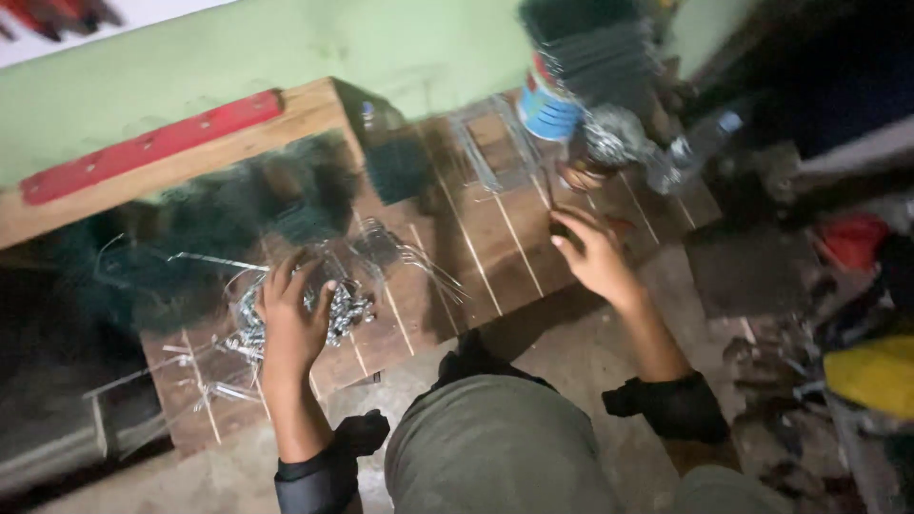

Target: The person assembles a small wire basket by hand, bending and interlocking wire pieces to form a rectangular frame. They repeatedly adjust the wire shape and insert additional wire segments to complete the structure.

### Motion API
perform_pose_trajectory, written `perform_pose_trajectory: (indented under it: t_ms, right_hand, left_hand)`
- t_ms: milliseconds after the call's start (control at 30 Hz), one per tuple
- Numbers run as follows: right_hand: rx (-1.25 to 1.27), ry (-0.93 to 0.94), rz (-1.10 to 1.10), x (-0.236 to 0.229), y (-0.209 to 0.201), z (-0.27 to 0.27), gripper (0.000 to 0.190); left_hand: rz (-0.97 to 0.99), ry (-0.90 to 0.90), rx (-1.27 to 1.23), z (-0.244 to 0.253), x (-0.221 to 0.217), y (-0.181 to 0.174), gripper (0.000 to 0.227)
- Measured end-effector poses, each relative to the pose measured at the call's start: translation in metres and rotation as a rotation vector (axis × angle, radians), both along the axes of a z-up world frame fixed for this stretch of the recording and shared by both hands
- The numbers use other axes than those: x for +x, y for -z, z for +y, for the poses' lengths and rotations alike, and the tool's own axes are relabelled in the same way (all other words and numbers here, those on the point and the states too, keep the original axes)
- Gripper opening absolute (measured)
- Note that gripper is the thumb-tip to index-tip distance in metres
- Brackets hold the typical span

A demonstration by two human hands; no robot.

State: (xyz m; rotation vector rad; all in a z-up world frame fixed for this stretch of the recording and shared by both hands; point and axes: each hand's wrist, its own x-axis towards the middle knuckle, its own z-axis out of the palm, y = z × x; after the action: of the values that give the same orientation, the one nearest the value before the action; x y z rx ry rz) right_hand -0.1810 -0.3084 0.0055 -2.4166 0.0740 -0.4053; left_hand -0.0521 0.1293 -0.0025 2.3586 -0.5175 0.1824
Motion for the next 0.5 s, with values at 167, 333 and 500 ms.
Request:
perform_pose_trajectory:
  t_ms: [167, 333, 500]
  right_hand:
    - [-0.143, 0.187, -0.018, -0.082, -0.031, -0.032, 0.037]
    - [-0.199, 0.334, -0.031, -0.132, -0.014, -0.067, 0.037]
    - [-0.178, 0.359, -0.014, -0.146, -0.019, -0.079, 0.038]
  left_hand:
    - [-0.024, 0.175, -0.04, -0.035, 0.003, -0.01, 0.04]
    - [-0.041, 0.262, -0.023, -0.066, -0.002, -0.004, 0.043]
    - [-0.084, 0.322, -0.056, -0.102, -0.008, -0.002, 0.039]
